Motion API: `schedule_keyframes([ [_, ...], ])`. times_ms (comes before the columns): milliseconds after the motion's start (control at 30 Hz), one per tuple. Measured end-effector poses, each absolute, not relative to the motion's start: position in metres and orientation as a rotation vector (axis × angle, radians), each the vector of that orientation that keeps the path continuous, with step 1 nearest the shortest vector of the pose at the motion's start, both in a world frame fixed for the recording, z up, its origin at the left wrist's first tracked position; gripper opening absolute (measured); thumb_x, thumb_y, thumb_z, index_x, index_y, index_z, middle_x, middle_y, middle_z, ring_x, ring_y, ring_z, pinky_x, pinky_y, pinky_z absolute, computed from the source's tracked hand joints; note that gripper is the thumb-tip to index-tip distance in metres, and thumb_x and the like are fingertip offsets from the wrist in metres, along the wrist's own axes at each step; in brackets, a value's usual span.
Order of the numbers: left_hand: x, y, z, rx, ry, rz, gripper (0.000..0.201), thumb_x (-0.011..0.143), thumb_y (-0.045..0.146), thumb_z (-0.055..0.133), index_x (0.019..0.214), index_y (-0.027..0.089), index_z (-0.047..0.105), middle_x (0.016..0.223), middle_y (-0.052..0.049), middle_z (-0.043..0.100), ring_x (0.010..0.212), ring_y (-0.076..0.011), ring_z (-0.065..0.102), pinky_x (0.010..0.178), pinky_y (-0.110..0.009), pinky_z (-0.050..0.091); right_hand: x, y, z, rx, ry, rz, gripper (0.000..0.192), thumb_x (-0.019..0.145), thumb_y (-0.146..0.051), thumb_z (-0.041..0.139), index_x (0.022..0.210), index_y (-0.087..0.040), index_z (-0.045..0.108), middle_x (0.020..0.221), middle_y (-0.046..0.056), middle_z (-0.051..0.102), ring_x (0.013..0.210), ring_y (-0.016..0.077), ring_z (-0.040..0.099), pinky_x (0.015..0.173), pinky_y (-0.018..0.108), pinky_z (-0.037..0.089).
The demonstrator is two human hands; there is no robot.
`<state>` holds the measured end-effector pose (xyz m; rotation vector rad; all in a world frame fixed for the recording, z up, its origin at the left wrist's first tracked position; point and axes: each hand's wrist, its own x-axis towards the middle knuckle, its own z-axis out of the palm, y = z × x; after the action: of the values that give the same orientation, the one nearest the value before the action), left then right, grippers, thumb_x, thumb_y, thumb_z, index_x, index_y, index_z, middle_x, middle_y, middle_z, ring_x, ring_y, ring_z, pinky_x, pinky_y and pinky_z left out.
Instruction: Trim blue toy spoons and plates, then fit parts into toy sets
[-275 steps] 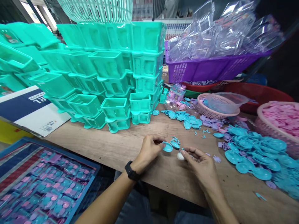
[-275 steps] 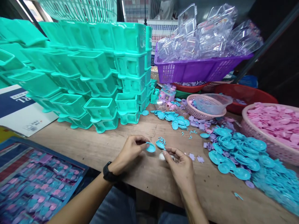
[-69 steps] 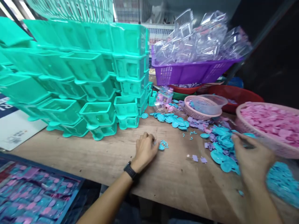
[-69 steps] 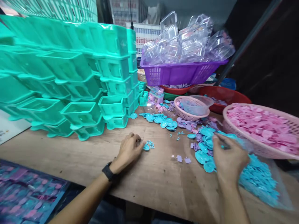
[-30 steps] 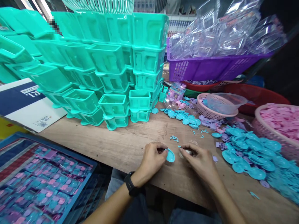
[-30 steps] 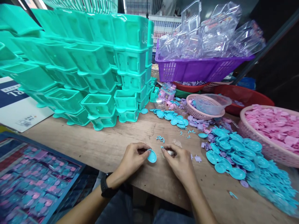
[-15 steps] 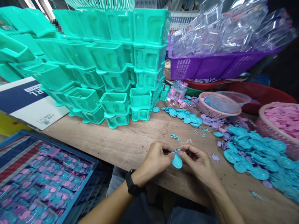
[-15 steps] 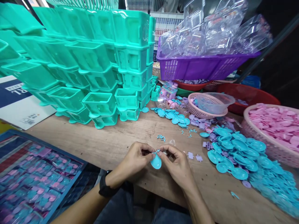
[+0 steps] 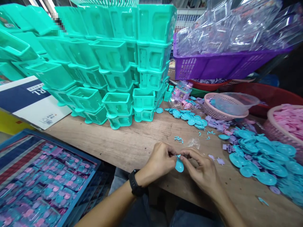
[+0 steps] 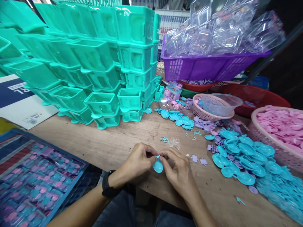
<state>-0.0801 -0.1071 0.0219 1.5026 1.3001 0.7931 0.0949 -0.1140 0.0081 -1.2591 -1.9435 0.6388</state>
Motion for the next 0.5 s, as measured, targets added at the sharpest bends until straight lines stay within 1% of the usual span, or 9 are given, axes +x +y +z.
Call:
schedule_keyframes([
  [167, -0.076, -0.108, 0.015, 1.492, 1.320, 0.806, 0.017, 0.070, 0.013, 0.061, 0.063, 0.011, 0.076, 0.057, -0.001, 0.067, 0.056, -0.0135, 0.055, 0.052, -0.023, 0.035, 0.092, -0.119, 0.000, -1.200, -1.928, 0.536, 0.016, 0.093, -0.028, 0.059, 0.085, -0.025, 0.073, 0.084, 0.004, 0.076, 0.080, 0.0202, 0.071, 0.073, 0.030, 0.054],
  [233, -0.071, -0.109, 0.011, 1.475, 1.291, 0.824, 0.017, 0.072, 0.015, 0.062, 0.064, 0.012, 0.076, 0.060, -0.002, 0.069, 0.058, -0.0145, 0.057, 0.054, -0.023, 0.038, 0.094, -0.120, -0.002, -1.219, -1.930, 0.540, 0.017, 0.094, -0.028, 0.059, 0.085, -0.025, 0.073, 0.085, 0.003, 0.076, 0.080, 0.0199, 0.071, 0.072, 0.029, 0.054],
  [300, -0.064, -0.107, 0.008, 1.442, 1.200, 0.843, 0.019, 0.078, 0.019, 0.061, 0.070, 0.012, 0.077, 0.067, -0.004, 0.072, 0.063, -0.0156, 0.062, 0.058, -0.023, 0.043, 0.102, -0.118, -0.002, -1.274, -1.916, 0.546, 0.017, 0.093, -0.031, 0.059, 0.084, -0.026, 0.073, 0.083, 0.003, 0.075, 0.077, 0.0195, 0.070, 0.068, 0.028, 0.053],
  [367, -0.056, -0.098, 0.008, 1.444, 1.090, 0.810, 0.023, 0.083, 0.026, 0.062, 0.084, 0.011, 0.079, 0.074, -0.005, 0.075, 0.067, -0.0170, 0.065, 0.060, -0.023, 0.045, 0.120, -0.114, 0.001, -1.371, -1.841, 0.500, 0.019, 0.090, -0.038, 0.060, 0.083, -0.026, 0.073, 0.079, 0.003, 0.075, 0.070, 0.0196, 0.069, 0.063, 0.029, 0.052],
  [433, -0.051, -0.078, 0.008, 1.550, 1.073, 0.771, 0.027, 0.084, 0.032, 0.066, 0.096, 0.011, 0.079, 0.079, -0.006, 0.076, 0.071, -0.0183, 0.067, 0.061, -0.024, 0.047, 0.153, -0.109, 0.005, -1.522, -1.669, 0.349, 0.024, 0.086, -0.048, 0.060, 0.084, -0.027, 0.072, 0.075, 0.003, 0.073, 0.064, 0.0214, 0.066, 0.058, 0.032, 0.050],
  [500, -0.048, -0.045, 0.008, 1.748, 1.238, 0.776, 0.025, 0.086, 0.030, 0.067, 0.100, 0.012, 0.077, 0.081, -0.006, 0.076, 0.075, -0.0188, 0.068, 0.065, -0.024, 0.049, 0.203, -0.102, 0.011, -1.697, -1.443, 0.135, 0.030, 0.082, -0.056, 0.062, 0.090, -0.028, 0.071, 0.076, 0.006, 0.072, 0.064, 0.0251, 0.065, 0.055, 0.035, 0.047],
])
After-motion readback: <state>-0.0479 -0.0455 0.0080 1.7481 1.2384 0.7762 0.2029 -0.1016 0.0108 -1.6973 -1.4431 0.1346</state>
